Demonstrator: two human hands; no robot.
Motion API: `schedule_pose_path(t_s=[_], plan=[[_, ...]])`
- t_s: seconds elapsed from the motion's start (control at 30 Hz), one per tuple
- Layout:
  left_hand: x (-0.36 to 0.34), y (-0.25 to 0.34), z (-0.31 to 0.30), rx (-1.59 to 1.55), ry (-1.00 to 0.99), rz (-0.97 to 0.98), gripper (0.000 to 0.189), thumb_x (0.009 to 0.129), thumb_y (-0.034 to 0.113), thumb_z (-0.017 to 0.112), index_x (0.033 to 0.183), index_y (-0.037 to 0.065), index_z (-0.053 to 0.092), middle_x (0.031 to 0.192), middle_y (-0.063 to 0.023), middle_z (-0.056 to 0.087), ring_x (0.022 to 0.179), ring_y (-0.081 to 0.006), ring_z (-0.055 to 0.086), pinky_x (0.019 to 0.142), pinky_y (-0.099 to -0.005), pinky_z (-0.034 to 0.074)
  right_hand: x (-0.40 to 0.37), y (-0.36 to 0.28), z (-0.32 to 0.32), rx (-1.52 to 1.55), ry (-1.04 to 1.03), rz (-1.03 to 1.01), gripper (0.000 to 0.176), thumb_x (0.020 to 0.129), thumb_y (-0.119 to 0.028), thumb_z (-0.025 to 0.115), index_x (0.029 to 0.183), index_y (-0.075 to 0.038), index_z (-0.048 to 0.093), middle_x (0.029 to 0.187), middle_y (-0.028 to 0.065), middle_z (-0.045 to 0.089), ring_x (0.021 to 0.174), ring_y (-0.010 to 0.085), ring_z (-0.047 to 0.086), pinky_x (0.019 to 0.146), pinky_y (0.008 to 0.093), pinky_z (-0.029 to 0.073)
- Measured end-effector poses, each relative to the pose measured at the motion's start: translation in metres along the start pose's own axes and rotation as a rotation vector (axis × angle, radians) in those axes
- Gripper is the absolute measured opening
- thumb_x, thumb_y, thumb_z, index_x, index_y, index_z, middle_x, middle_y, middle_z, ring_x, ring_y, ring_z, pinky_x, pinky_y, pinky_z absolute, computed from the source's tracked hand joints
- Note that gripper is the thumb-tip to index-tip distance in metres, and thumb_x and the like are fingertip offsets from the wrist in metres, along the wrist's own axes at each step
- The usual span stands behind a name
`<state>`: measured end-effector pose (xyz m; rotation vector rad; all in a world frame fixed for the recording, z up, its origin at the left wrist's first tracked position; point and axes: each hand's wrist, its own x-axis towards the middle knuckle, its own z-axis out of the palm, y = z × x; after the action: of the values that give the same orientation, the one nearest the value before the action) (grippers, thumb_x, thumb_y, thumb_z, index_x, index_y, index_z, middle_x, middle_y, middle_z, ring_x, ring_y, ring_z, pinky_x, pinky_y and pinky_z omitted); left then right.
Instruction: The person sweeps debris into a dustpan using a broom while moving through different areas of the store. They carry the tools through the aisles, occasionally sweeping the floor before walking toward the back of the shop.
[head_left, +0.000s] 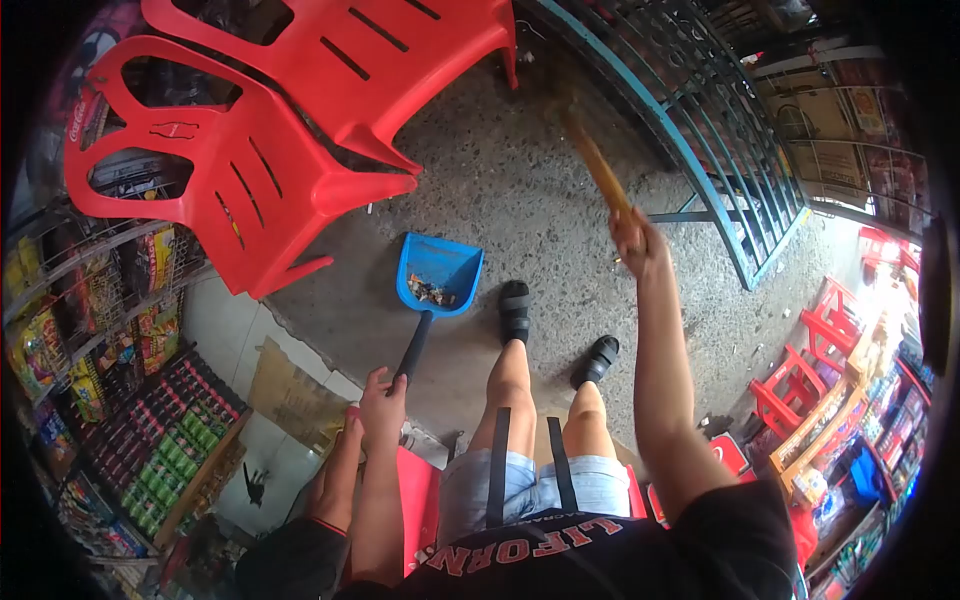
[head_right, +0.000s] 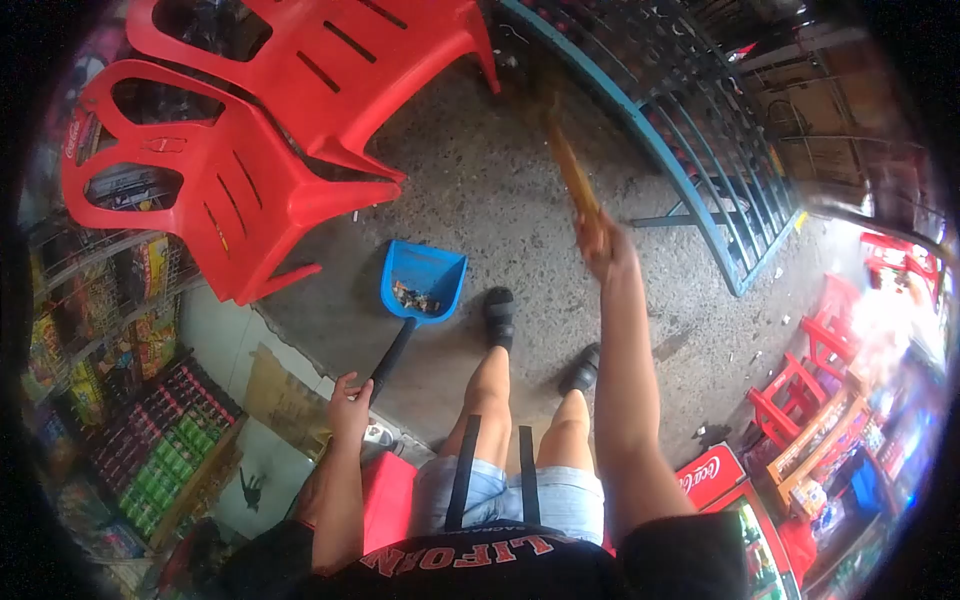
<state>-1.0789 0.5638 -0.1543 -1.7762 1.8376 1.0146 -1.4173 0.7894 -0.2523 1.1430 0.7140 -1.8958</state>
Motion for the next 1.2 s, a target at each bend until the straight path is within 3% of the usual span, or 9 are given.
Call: schedule_pose_path(t_s=[0.07,0.23,0.3,0.47,0.53,0.67,0.9,1.07,1.2], plan=[[0.000,0.003,0.000,0.033,0.005,0.004,0.034,0.067,0.021,0.059,0.097,0.009,0.047,0.074,-0.0076,0.055,0.052,-0.0184,0.053,0.030,-0.0271,0.043,-0.051,0.033,-0.002,-0.105,0.085,-0.084,0.024,0.077,-0.019,0.044,0.095,-0.003,0.040,0.067,0.0119,0.049,0.041,0.0121,0.045,0.028,0.0136,0.037],[0.007,-0.018,0.007,0.062,0.020,0.083,0.033,0.067,0.022,0.059,0.095,0.008,0.048,0.073,-0.0069,0.055,0.055,-0.0175,0.054,0.032,-0.0272,0.043,-0.099,0.058,0.019,-0.111,-0.128,-0.082,0.026,0.076,-0.020,0.047,0.099,-0.009,0.039,0.067,0.0105,0.047,0.038,0.0095,0.043,0.026,0.0143,0.035],[0.005,-0.013,0.010,0.088,0.036,0.147,0.032,0.067,0.021,0.059,0.094,0.008,0.048,0.073,-0.0067,0.055,0.056,-0.0171,0.054,0.032,-0.0268,0.042,-0.061,0.044,0.052,-0.269,-0.100,-0.154,0.026,0.077,-0.020,0.046,0.097,-0.006,0.038,0.068,0.0106,0.046,0.038,0.0093,0.043,0.028,0.0142,0.036],[-0.002,-0.002,0.007,0.161,0.035,0.046,0.036,0.069,0.027,0.056,0.099,0.010,0.045,0.078,-0.0083,0.056,0.043,-0.0193,0.053,0.037,-0.0285,0.041,0.057,-0.009,0.054,0.019,-0.225,0.137,0.028,0.078,-0.022,0.043,0.095,0.001,0.039,0.065,0.0108,0.048,0.042,0.0110,0.044,0.031,0.0155,0.037],[-0.002,-0.003,0.007,0.103,0.029,0.017,0.035,0.069,0.026,0.055,0.099,0.010,0.045,0.077,-0.0084,0.056,0.042,-0.0191,0.052,0.036,-0.0285,0.041,0.037,-0.015,0.038,0.131,-0.060,0.041,0.030,0.079,-0.025,0.040,0.096,0.000,0.038,0.067,0.0127,0.048,0.043,0.0125,0.045,0.031,0.0166,0.037],[-0.002,-0.003,0.011,0.062,0.008,0.036,0.033,0.069,0.025,0.055,0.097,0.009,0.047,0.073,-0.0085,0.056,0.041,-0.0186,0.052,0.033,-0.0284,0.040,-0.017,0.011,-0.044,0.433,-0.173,0.188,0.031,0.080,-0.027,0.038,0.097,-0.001,0.039,0.070,0.0140,0.048,0.043,0.0136,0.046,0.032,0.0183,0.039],[-0.010,0.004,0.017,0.094,-0.040,0.037,0.032,0.069,0.024,0.055,0.096,0.008,0.048,0.071,-0.0082,0.056,0.043,-0.0186,0.053,0.034,-0.0265,0.041,-0.161,0.091,0.037,0.340,-0.184,0.042,0.017,0.077,-0.016,0.045,0.087,-0.005,0.036,0.066,0.0051,0.041,0.037,0.0040,0.033,0.026,0.0123,0.027],[-0.015,-0.002,0.025,0.116,0.016,0.020,0.029,0.069,0.023,0.055,0.092,0.008,0.050,0.070,-0.0071,0.056,0.039,-0.0184,0.052,0.036,-0.0266,0.041,-0.047,0.055,0.045,0.184,-0.218,0.049,0.019,0.076,-0.015,0.046,0.086,-0.001,0.038,0.064,0.0073,0.046,0.038,0.0060,0.038,0.029,0.0128,0.033],[-0.020,-0.001,0.026,0.137,0.039,0.021,0.028,0.069,0.023,0.055,0.092,0.008,0.051,0.071,-0.0073,0.056,0.039,-0.0184,0.052,0.036,-0.0271,0.041,-0.003,0.040,-0.018,0.303,-0.192,0.103,0.017,0.075,-0.016,0.048,0.082,-0.002,0.041,0.061,0.0068,0.048,0.042,0.0097,0.045,0.034,0.0151,0.039]])
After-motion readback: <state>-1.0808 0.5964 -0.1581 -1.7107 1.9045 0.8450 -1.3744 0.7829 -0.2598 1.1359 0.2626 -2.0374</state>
